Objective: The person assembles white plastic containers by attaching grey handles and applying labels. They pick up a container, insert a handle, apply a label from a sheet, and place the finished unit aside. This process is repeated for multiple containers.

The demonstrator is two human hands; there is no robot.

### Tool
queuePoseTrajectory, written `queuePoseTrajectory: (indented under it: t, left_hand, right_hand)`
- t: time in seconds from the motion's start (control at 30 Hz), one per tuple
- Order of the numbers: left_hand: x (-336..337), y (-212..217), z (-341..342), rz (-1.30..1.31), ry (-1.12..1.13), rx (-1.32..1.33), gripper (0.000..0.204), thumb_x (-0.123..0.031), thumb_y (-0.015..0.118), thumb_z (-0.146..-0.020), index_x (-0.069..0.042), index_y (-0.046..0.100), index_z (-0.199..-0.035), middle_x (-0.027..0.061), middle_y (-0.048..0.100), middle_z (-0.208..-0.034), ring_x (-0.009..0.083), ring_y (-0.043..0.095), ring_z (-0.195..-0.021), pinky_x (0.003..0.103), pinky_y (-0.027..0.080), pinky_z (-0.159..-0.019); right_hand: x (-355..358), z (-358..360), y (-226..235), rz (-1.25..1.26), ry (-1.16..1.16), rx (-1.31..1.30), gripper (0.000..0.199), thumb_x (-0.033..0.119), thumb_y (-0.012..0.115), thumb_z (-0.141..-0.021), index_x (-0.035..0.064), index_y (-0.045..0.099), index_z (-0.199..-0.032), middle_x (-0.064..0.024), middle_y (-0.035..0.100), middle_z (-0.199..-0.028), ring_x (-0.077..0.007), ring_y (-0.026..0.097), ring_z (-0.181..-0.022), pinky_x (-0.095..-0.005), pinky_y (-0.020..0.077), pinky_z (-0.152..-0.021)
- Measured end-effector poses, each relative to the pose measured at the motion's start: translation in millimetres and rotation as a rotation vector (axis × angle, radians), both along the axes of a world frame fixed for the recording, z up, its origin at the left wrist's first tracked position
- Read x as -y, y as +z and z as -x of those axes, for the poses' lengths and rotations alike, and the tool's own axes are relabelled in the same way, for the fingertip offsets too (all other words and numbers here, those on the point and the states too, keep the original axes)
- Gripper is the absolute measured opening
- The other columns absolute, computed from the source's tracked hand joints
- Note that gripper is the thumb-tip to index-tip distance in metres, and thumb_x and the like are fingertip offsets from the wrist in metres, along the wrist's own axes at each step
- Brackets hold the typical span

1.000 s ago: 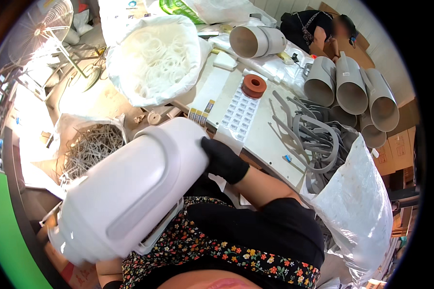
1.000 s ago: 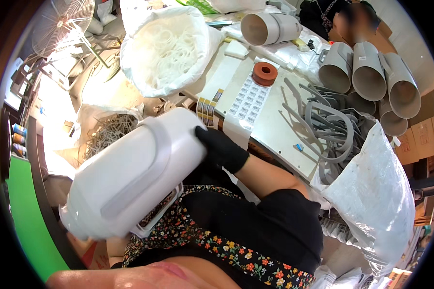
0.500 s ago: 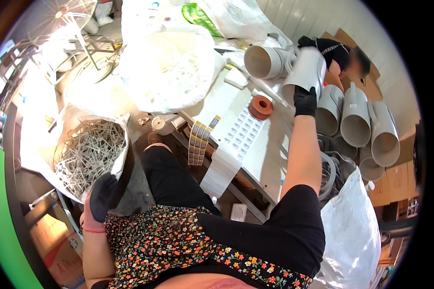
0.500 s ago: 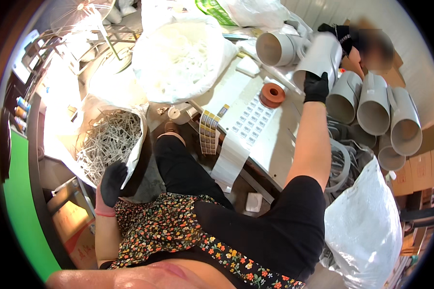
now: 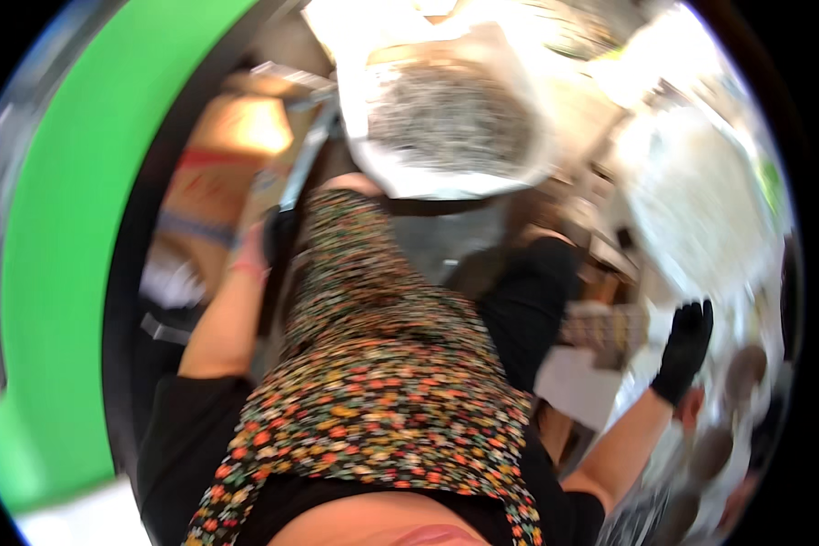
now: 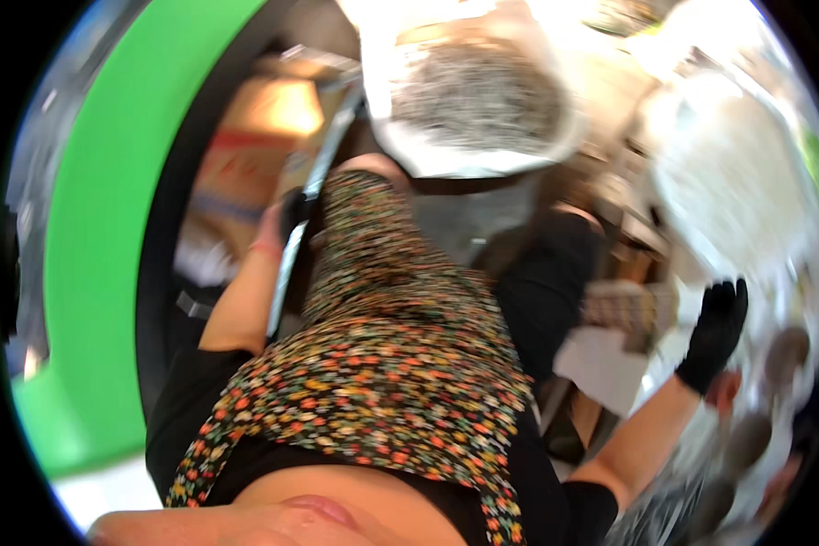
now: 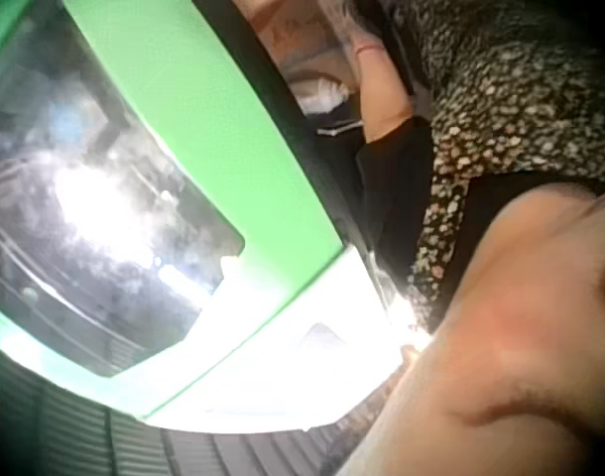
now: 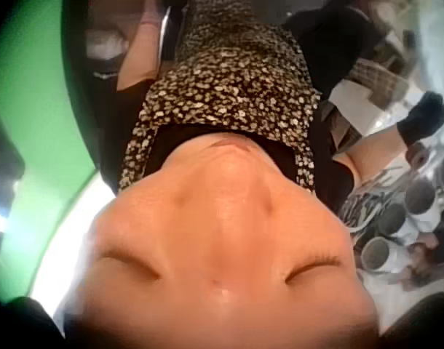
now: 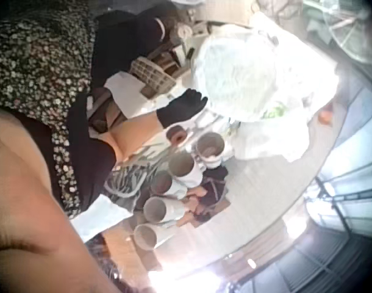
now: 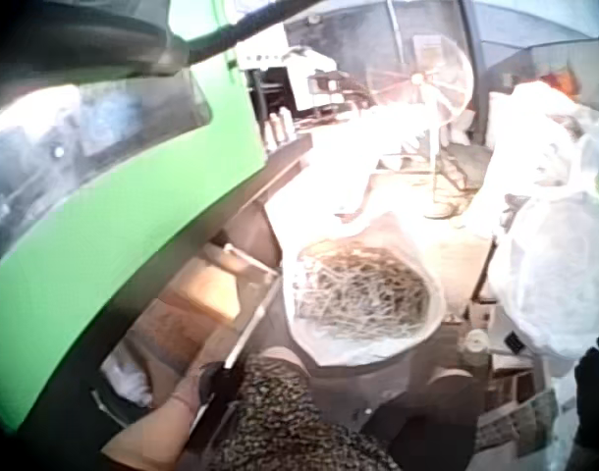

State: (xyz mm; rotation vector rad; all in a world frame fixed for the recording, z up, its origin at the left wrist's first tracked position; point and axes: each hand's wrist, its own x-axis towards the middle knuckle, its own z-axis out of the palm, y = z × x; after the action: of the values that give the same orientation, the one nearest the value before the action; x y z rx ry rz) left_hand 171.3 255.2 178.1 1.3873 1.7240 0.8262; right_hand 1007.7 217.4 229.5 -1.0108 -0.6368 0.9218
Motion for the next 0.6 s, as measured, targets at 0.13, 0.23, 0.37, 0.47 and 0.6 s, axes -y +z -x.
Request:
queuePoseTrajectory:
  t: [0.13,0.23,0.37,0.47,0.6]
  left_hand:
    - [49.1,-52.5,43.2,0.197,0.525,0.519,0.026,-0.026,0.048,-0.097,-0.007,0.063,-0.108,0.0068,0.063,-0.089,0.0151,0.054,-0.076,0.025,0.042,-0.069]
    - [106.1,-102.2,76.7,0.306,0.752,0.615,0.029,-0.029,0.05,-0.095,-0.007,0.061,-0.109,0.0087,0.063,-0.091,0.0178,0.056,-0.079,0.027,0.043,-0.069]
    - [164.2,-144.4,107.2,0.295,0.876,0.55,0.035,-0.034,0.057,-0.09,-0.006,0.059,-0.111,0.0111,0.062,-0.099,0.02,0.056,-0.084,0.031,0.043,-0.07]
    - [174.3,-143.0,119.2,0.237,0.837,0.127,0.055,-0.036,0.065,-0.084,-0.002,0.053,-0.126,0.0175,0.06,-0.115,0.0255,0.056,-0.1,0.037,0.045,-0.084]
    - [170.6,-104.1,118.5,0.322,1.143,-0.568,0.076,-0.048,0.064,-0.08,-0.011,0.042,-0.142,0.024,0.04,-0.141,0.0412,0.038,-0.131,0.045,0.035,-0.107]
  right_hand:
    - [-46.8,154.4,-34.0,0.036,0.565,-0.181,0.036,0.021,0.048,-0.1,0.0059,0.053,-0.132,-0.0075,0.065,-0.109,-0.0185,0.061,-0.1,-0.0329,0.0494,-0.091]
    - [-45.2,314.7,-12.5,0.182,0.44,0.015,0.034,0.021,0.052,-0.098,0.0056,0.055,-0.129,-0.0048,0.062,-0.105,-0.019,0.059,-0.097,-0.0318,0.0489,-0.086]
    - [-37.0,384.0,-44.8,0.484,0.812,-0.374,0.031,0.023,0.055,-0.097,0.0031,0.056,-0.121,-0.0063,0.061,-0.102,-0.0167,0.058,-0.092,-0.0312,0.0486,-0.08]
    - [-32.0,390.4,-88.9,0.661,0.949,-0.321,0.023,0.022,0.057,-0.096,0.0059,0.056,-0.113,-0.0058,0.061,-0.092,-0.0182,0.059,-0.086,-0.0317,0.0492,-0.076]
    - [-19.6,352.5,-127.8,0.71,0.949,-0.417,0.027,0.023,0.056,-0.096,0.0048,0.056,-0.117,-0.0067,0.059,-0.093,-0.0167,0.056,-0.08,-0.0292,0.0466,-0.07]
